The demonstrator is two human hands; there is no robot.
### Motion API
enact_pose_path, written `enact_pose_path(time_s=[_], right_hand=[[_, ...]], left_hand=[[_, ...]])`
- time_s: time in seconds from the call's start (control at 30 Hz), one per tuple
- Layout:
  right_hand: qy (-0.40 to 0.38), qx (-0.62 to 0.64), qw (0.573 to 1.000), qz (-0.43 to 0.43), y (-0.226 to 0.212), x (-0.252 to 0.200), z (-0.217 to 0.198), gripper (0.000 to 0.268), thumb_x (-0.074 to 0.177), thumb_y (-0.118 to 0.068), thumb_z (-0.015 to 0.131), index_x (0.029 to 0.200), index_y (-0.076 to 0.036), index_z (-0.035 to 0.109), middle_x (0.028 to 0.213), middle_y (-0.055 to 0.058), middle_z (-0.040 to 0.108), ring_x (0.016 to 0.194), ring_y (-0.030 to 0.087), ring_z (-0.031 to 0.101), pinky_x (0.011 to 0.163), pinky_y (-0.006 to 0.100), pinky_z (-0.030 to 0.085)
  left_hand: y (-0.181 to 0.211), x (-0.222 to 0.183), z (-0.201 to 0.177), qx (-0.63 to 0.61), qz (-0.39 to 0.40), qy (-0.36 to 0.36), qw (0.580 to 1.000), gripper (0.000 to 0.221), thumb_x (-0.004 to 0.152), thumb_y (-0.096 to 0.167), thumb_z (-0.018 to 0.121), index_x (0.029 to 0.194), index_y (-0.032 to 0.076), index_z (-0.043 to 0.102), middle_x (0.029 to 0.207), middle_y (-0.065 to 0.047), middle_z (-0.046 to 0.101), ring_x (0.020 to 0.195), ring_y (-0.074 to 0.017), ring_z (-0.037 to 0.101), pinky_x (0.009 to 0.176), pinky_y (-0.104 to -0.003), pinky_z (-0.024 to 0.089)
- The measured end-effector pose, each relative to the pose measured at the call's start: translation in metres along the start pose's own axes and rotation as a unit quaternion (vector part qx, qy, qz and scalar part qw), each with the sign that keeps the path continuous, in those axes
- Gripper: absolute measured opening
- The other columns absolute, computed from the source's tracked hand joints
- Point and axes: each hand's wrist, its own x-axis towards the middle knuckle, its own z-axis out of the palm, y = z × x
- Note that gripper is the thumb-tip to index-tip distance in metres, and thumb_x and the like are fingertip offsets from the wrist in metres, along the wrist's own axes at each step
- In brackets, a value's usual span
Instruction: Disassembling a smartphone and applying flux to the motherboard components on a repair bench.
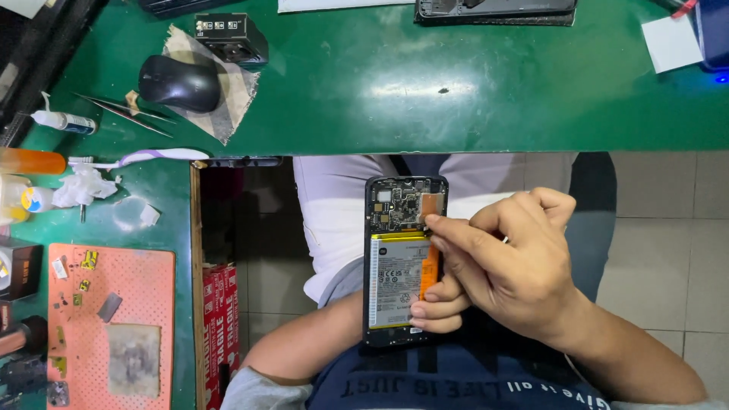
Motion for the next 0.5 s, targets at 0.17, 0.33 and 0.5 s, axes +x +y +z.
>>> enact_pose_path(time_s=[0.17,0.33,0.5], right_hand=[[-0.012,-0.008,1.000,-0.010,0.002,0.005,0.001,0.009,0.081,-0.016,0.063,0.090,-0.016,0.064,0.062,-0.004,0.038,0.056,0.013,0.038,0.068,0.035,0.021],[-0.042,-0.001,0.999,-0.017,0.004,0.007,0.000,0.006,0.080,-0.016,0.062,0.086,-0.016,0.062,0.062,-0.003,0.039,0.055,0.015,0.039,0.067,0.036,0.020],[-0.050,0.004,0.999,-0.021,0.004,0.008,0.002,0.001,0.081,-0.013,0.059,0.082,-0.012,0.059,0.063,-0.002,0.042,0.056,0.015,0.041,0.068,0.035,0.022]], left_hand=[[-0.026,0.015,0.040,-0.012,-0.013,-0.012,1.000,0.033,0.088,0.035,0.033,0.089,0.003,0.043,0.062,-0.009,0.045,0.052,-0.0167,0.047,0.047,-0.026,0.041],[-0.032,0.019,0.044,-0.031,-0.030,-0.024,0.999,0.035,0.087,0.035,0.035,0.084,0.002,0.044,0.061,-0.008,0.046,0.051,-0.0162,0.047,0.048,-0.025,0.041],[-0.031,0.021,0.045,-0.047,-0.046,-0.036,0.997,0.037,0.086,0.036,0.036,0.079,0.002,0.046,0.060,-0.008,0.046,0.051,-0.0157,0.047,0.048,-0.025,0.041]])
